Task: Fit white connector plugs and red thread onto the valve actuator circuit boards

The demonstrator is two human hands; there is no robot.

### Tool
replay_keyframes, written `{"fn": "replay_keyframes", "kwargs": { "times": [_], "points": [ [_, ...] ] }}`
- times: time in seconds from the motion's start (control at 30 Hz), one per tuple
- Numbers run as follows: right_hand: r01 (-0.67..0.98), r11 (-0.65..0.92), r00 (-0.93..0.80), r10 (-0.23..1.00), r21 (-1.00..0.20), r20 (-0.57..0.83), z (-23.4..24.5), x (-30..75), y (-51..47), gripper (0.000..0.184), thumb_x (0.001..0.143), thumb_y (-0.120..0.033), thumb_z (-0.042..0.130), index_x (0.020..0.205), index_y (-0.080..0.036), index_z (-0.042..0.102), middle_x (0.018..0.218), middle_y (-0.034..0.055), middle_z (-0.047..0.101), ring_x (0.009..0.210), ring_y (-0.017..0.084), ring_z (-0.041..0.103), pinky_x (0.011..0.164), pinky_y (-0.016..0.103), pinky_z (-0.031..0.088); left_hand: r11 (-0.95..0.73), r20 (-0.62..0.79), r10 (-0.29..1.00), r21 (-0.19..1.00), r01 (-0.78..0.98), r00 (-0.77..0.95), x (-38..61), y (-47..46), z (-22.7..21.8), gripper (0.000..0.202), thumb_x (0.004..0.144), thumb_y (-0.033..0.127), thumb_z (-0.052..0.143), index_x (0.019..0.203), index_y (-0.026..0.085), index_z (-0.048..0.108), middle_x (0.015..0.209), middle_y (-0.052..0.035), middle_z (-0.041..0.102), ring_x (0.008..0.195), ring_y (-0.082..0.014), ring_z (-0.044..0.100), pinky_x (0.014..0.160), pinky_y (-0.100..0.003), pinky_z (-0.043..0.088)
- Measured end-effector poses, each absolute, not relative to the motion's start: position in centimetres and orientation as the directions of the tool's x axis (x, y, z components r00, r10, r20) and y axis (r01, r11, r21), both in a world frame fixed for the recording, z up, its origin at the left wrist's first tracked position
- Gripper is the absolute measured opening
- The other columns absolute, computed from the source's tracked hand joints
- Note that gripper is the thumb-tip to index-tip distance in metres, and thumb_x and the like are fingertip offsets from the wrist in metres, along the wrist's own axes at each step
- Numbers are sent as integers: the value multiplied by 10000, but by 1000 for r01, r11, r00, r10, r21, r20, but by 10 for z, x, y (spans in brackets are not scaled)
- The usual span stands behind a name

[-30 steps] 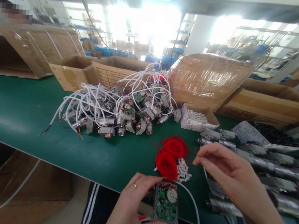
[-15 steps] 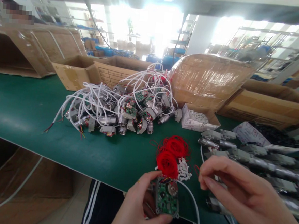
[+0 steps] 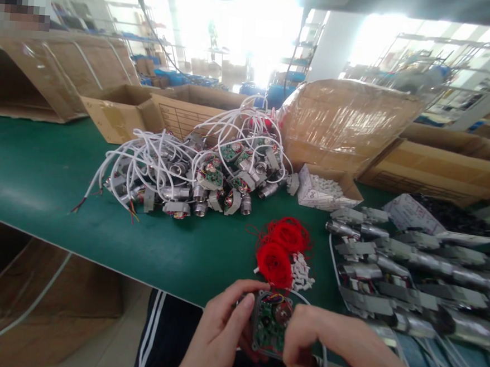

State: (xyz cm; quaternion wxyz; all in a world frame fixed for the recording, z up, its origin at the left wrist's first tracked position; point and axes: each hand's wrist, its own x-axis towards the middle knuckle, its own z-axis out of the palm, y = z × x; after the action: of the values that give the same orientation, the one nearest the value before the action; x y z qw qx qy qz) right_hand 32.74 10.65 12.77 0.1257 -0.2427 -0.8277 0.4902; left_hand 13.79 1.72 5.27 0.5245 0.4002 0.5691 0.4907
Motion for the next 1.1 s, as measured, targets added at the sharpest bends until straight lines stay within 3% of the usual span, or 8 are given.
{"fn": "replay_keyframes", "kwargs": {
  "times": [0.13, 0.23, 0.37, 0.6, 0.83, 1.0, 1.1],
  "points": [
    [340, 408, -761, 649, -848, 8, 120, 315, 112, 167, 863, -126, 520, 852, -250, 631, 815, -24, 701, 722, 143, 660, 682, 190, 547, 148, -148, 978, 989, -10, -149, 138, 17, 49, 382, 1012, 533, 516, 1165, 264, 740, 868, -48, 761, 972, -280, 762, 568, -238, 624],
    [353, 402, -756, 654, -845, -5, 114, 315, 116, 162, 899, -140, 539, 902, -258, 649, 868, -28, 704, 767, 143, 659, 720, 203, 544, 165, -170, 982, 984, -64, -86, 141, 18, 48, 354, 997, 520, 557, 1201, 270, 704, 909, -36, 762, 806, -233, 768, 528, -216, 606],
    [378, 422, -744, 669, -824, 2, 110, 320, 120, 169, 911, -127, 549, 926, -256, 657, 890, -23, 702, 795, 145, 656, 742, 219, 535, 161, -168, 978, 985, -68, -125, 146, 17, 45, 291, 960, 435, 640, 1189, 262, 693, 955, -28, 749, 626, -162, 717, 520, -194, 588],
    [383, 396, -707, 707, -835, 12, 113, 326, 122, 130, 888, -171, 568, 874, -249, 671, 844, -11, 715, 767, 160, 674, 703, 230, 557, 170, -179, 976, 982, -80, -127, 147, 16, 42, 288, 977, 427, 613, 1198, 263, 700, 1132, -62, 733, 638, -144, 700, 490, -175, 582],
    [394, 398, -691, 723, -829, 19, 111, 331, 124, 125, 901, -178, 566, 873, -239, 672, 834, -3, 711, 743, 161, 656, 684, 243, 551, 178, -189, 966, 981, -72, -179, 151, 17, 54, 283, 943, 430, 641, 1157, 260, 716, 1062, -48, 750, 645, -152, 699, 512, -180, 598],
    [317, 298, -661, 750, -900, 16, 102, 323, 127, 108, 901, -229, 600, 829, -221, 680, 830, 1, 703, 783, 165, 641, 740, 243, 542, 196, -204, 972, 977, -79, -117, 147, 17, 52, 380, 984, 559, 575, 1184, 264, 705, 1113, -58, 745, 721, -186, 734, 522, -199, 602],
    [265, 269, -644, 764, -926, 38, 97, 318, 128, 82, 885, -215, 616, 826, -214, 674, 817, -7, 675, 777, 158, 610, 751, 240, 521, 157, -161, 977, 987, -35, -141, 144, 17, 50, 419, 1016, 589, 502, 1192, 281, 723, 1167, -58, 738, 976, -244, 746, 537, -196, 591]
  ]
}}
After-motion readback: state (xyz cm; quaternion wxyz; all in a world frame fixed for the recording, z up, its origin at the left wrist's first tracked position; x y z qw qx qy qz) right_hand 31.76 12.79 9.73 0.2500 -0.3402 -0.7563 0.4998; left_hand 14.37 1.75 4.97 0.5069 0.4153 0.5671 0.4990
